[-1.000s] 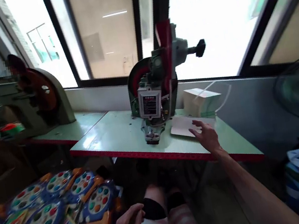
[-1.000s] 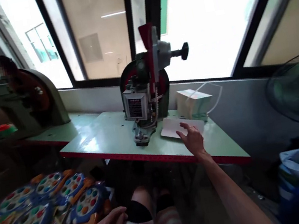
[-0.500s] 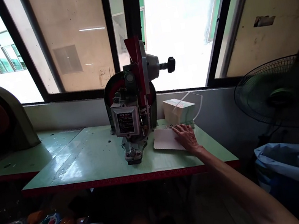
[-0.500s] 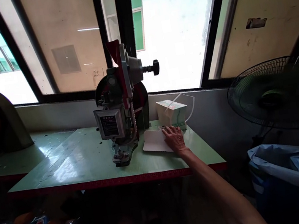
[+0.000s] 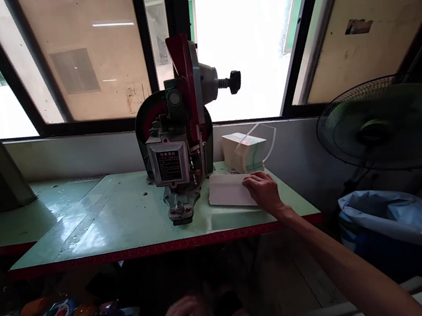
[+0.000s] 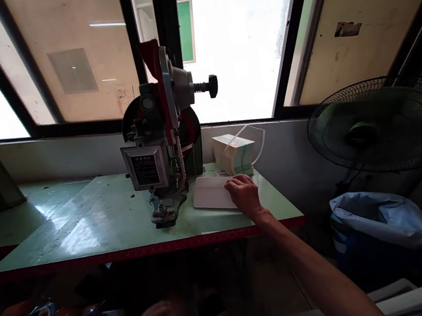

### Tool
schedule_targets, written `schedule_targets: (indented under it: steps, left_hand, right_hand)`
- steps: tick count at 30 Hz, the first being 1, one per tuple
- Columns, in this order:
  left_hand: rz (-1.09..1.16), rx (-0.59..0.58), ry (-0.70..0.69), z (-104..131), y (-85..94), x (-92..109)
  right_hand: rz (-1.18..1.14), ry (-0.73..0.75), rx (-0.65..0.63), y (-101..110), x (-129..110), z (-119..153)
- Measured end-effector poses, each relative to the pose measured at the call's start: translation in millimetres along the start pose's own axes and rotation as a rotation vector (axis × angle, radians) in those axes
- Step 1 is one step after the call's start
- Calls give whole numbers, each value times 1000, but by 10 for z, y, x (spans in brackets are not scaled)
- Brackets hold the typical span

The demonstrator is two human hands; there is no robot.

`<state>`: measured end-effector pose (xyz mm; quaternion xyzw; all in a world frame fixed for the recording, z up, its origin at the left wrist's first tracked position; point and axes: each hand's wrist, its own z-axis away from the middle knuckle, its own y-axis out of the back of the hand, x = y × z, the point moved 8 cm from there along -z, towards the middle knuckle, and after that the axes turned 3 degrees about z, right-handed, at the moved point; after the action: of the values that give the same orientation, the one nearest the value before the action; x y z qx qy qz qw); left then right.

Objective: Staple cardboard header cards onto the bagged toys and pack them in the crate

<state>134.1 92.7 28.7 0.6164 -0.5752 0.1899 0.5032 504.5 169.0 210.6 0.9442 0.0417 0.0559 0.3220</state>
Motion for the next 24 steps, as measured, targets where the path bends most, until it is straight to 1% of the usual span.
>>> schedule_targets:
  steps: [2, 4, 7, 9, 10, 12, 13, 15, 17, 18, 19, 20, 21, 23, 24]
  left_hand:
    - [-59, 65, -98, -220, 61, 201]
    - [-77, 103, -150, -451, 89, 410]
    - [-25, 62, -177, -781, 39, 721]
    - [52, -49, -174, -944, -95, 885]
    - [92, -126, -161, -992, -195, 938]
    - [153, -271, -124, -1014, -416, 981]
    - [168, -325, -101, -994, -519, 972]
    - [174, -385, -57, -923, -682, 906]
    - [168, -416, -12, -844, -793, 797]
    - [166, -421, 12, -813, -828, 733]
    - [164, -422, 40, -791, -851, 664]
    - [162, -417, 70, -778, -864, 593]
    - [159, -411, 98, -772, -872, 523]
    - [143, -405, 142, -771, -888, 399]
    - [133, -405, 154, -771, -898, 350]
  right_hand:
    - [-90, -36, -21, 195, -3, -40]
    - [-191, -40, -72, 357, -89, -3]
    - [-364, -38, -139, 562, -322, 167]
    - [-494, -26, -190, 655, -511, 333]
    - [-557, -25, -212, 694, -591, 426]
    - [-663, -65, -250, 760, -663, 631]
    - [-705, -116, -264, 793, -637, 748]
    - [-749, -281, -271, 881, -443, 1029]
    - [-705, -500, -272, 1009, -90, 1418]
    - [-648, -609, -294, 1081, 114, 1663]
    - [-564, -707, -345, 1151, 317, 1944]
    - [-478, -779, -443, 1202, 495, 2256]
    - [-408, -811, -615, 1213, 620, 2604]
    - [-214, -825, -984, 1260, 788, 3375]
    - [-102, -848, -1127, 1316, 839, 3765]
